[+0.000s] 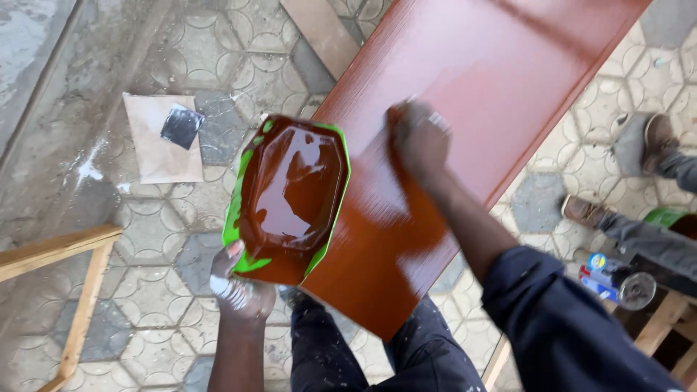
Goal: Applying wood stain to a furniture piece using a cloth or sponge to achieve an even finish.
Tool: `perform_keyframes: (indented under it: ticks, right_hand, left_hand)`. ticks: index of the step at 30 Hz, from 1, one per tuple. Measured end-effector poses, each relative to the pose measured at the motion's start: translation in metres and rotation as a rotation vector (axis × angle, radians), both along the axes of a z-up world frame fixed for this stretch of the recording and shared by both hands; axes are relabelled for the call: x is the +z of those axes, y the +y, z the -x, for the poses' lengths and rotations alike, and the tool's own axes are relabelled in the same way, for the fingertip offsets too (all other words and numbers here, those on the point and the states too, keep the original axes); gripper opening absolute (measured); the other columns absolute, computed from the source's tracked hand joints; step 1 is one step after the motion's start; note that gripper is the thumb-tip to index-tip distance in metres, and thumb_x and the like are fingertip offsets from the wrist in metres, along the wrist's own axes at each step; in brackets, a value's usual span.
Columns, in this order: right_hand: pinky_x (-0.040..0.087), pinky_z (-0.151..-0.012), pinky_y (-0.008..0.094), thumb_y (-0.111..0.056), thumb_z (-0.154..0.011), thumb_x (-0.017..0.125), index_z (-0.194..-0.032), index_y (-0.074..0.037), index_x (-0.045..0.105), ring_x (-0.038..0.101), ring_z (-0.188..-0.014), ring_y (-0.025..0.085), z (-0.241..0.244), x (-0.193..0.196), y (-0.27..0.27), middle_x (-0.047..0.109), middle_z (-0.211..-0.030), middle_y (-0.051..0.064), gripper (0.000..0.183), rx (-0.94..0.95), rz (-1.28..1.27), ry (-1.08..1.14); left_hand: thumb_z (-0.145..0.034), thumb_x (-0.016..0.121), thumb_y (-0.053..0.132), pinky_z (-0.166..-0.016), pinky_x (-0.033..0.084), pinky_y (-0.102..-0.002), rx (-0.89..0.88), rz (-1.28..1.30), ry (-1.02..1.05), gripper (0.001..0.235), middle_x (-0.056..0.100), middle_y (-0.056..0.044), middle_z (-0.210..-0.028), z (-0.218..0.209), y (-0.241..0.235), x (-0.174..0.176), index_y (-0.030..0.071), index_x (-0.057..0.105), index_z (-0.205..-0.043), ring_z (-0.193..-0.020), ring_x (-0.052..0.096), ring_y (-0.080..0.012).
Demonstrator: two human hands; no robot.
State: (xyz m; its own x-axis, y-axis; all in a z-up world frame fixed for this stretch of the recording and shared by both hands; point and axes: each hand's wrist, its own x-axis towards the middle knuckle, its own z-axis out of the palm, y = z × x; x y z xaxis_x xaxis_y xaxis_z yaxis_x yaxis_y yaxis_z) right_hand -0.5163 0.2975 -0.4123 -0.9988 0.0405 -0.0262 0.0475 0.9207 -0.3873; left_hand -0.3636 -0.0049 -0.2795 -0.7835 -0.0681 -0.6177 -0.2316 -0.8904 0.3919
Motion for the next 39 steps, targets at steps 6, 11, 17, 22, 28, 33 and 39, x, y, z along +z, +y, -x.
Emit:
perform_keyframes:
  ticks: [6,11,17,22,28,33,39]
  right_hand:
    - [0.053,-0.055,0.044,-0.014,-0.086,0.067,-0.104,-0.012,0.071,0.071,-0.069,0.033,0.184,-0.029,0.232,0.077,-0.086,0.012,0.018,0.178,-0.085,0.378]
    - [0.04,-0.061,0.043,-0.007,-0.107,0.065,-0.1,-0.008,0.057,0.053,-0.074,0.022,0.136,0.058,0.254,0.059,-0.083,0.005,0.011,0.04,0.123,0.094]
    - [0.05,-0.067,0.051,-0.038,-0.104,0.054,-0.105,-0.016,0.064,0.068,-0.077,0.04,0.024,-0.017,0.209,0.073,-0.09,0.015,0.024,0.086,-0.018,-0.049]
    - [0.047,-0.058,0.052,-0.031,-0.097,0.049,-0.106,-0.019,0.062,0.068,-0.077,0.033,-0.158,0.016,0.029,0.067,-0.101,0.007,0.019,0.32,0.053,-0.179]
    - [0.058,-0.08,0.047,-0.036,-0.095,0.056,-0.108,-0.019,0.069,0.074,-0.096,0.03,-0.37,0.043,-0.179,0.076,-0.105,0.006,0.025,0.534,0.205,-0.369]
    - [0.056,-0.088,0.048,-0.034,-0.094,0.059,-0.113,-0.015,0.072,0.074,-0.101,0.033,-0.461,0.044,-0.186,0.074,-0.099,0.011,0.03,0.565,-0.009,-0.531]
    - [0.056,-0.094,0.05,-0.04,-0.094,0.063,-0.123,-0.027,0.065,0.072,-0.104,0.04,-0.465,0.308,-0.143,0.076,-0.103,0.016,0.031,0.031,0.375,-0.379]
  left_hand:
    - [-0.078,0.067,0.021,-0.101,0.048,-0.06,0.086,-0.046,0.067,0.063,0.066,-0.021,-0.127,-0.007,0.049,-0.004,0.0,0.057,-0.136,-0.118,0.06,-0.0435]
    - [-0.082,0.065,0.021,-0.102,0.045,-0.056,0.201,-0.037,0.113,0.062,0.064,-0.018,-0.132,-0.018,0.079,0.01,0.006,0.057,-0.141,-0.122,0.057,-0.0395]
    - [-0.079,0.068,0.027,-0.098,0.051,-0.054,0.189,0.094,0.053,0.064,0.066,-0.015,-0.126,-0.038,0.07,0.04,0.006,0.056,-0.139,-0.114,0.062,-0.0373]
    - [-0.077,0.065,0.024,-0.1,0.05,-0.054,0.189,0.163,0.063,0.062,0.066,-0.015,-0.127,-0.076,0.037,0.072,0.005,0.059,-0.135,-0.118,0.061,-0.0375]
    - [-0.077,0.064,0.027,-0.099,0.05,-0.05,0.072,0.207,0.072,0.065,0.067,-0.014,-0.126,-0.158,-0.012,0.14,0.007,0.057,-0.138,-0.113,0.063,-0.0321]
    - [-0.079,0.067,0.025,-0.078,0.059,-0.059,0.017,0.208,-0.103,0.05,0.069,-0.012,-0.121,-0.247,-0.061,0.168,0.016,0.064,-0.129,-0.1,0.067,-0.0321]
    - [-0.08,0.068,0.028,-0.085,0.053,-0.063,-0.079,0.276,-0.11,0.057,0.06,-0.014,-0.128,-0.325,-0.075,0.22,0.023,0.058,-0.135,-0.106,0.058,-0.0344]
